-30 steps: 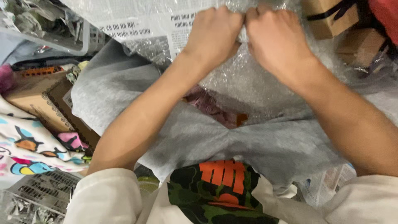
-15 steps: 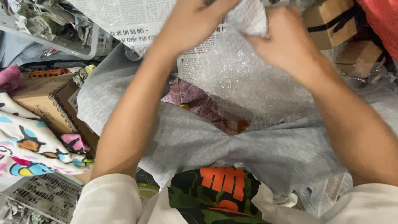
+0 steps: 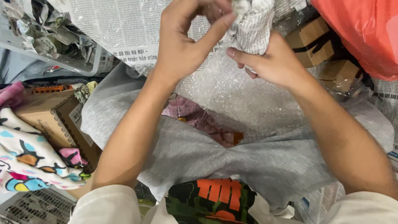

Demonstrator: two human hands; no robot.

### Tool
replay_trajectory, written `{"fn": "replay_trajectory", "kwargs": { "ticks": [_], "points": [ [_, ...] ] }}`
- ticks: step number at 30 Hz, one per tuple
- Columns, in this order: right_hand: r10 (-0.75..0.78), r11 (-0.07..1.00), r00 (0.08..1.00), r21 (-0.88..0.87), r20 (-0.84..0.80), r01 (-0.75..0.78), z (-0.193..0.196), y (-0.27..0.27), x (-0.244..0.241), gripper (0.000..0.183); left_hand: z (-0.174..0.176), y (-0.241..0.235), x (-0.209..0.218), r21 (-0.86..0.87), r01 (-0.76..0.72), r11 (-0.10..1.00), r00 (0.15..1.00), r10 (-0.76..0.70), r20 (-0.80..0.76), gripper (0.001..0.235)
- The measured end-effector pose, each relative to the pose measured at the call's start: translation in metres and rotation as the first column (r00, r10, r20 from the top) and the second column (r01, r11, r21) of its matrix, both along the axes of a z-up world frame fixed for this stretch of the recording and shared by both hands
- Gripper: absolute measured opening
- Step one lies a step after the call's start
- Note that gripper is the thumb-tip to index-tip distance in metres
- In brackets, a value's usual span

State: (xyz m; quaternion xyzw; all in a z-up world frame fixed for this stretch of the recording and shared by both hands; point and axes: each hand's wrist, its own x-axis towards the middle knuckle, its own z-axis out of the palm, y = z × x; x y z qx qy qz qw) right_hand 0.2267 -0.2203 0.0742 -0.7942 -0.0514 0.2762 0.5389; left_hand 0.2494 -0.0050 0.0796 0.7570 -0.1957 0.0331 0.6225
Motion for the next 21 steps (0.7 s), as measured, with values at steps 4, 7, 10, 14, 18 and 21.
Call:
{"fn": "replay_trajectory", "kwargs": {
  "ticks": [4,7,10,14,18,21],
  "points": [
    [0.046,0.997,0.995,-0.051,-0.087,-0.051,0.001,0.000,0.001,0.020,0.006,0.000,-0.002,-0.036,0.074,0.997,0.992,-0.070,0.110,0.006],
    [0.119,0.993,0.971,0.015,-0.206,-0.119,-0.001,0.001,-0.003,0.021,0.000,0.002,-0.004,0.065,0.137,0.988,0.941,-0.150,0.302,0.012],
    [0.187,0.952,0.898,0.298,-0.397,-0.066,-0.003,-0.001,-0.007,0.022,-0.011,-0.001,-0.007,-0.018,0.195,0.981,0.965,-0.189,0.183,0.017],
    [0.267,0.885,0.814,0.466,-0.517,0.006,-0.006,0.002,-0.013,0.018,-0.027,-0.020,-0.008,-0.057,0.149,0.987,0.975,-0.137,0.173,0.020],
    [0.342,0.775,0.756,0.623,-0.558,0.109,-0.013,-0.001,-0.019,0.014,-0.035,-0.029,-0.019,-0.161,0.181,0.970,0.982,-0.170,0.082,0.024],
    [0.411,0.709,0.695,0.686,-0.590,0.163,-0.016,-0.007,-0.024,0.014,-0.039,-0.038,-0.020,-0.323,0.217,0.921,0.970,-0.241,-0.036,0.023]
  ]
}}
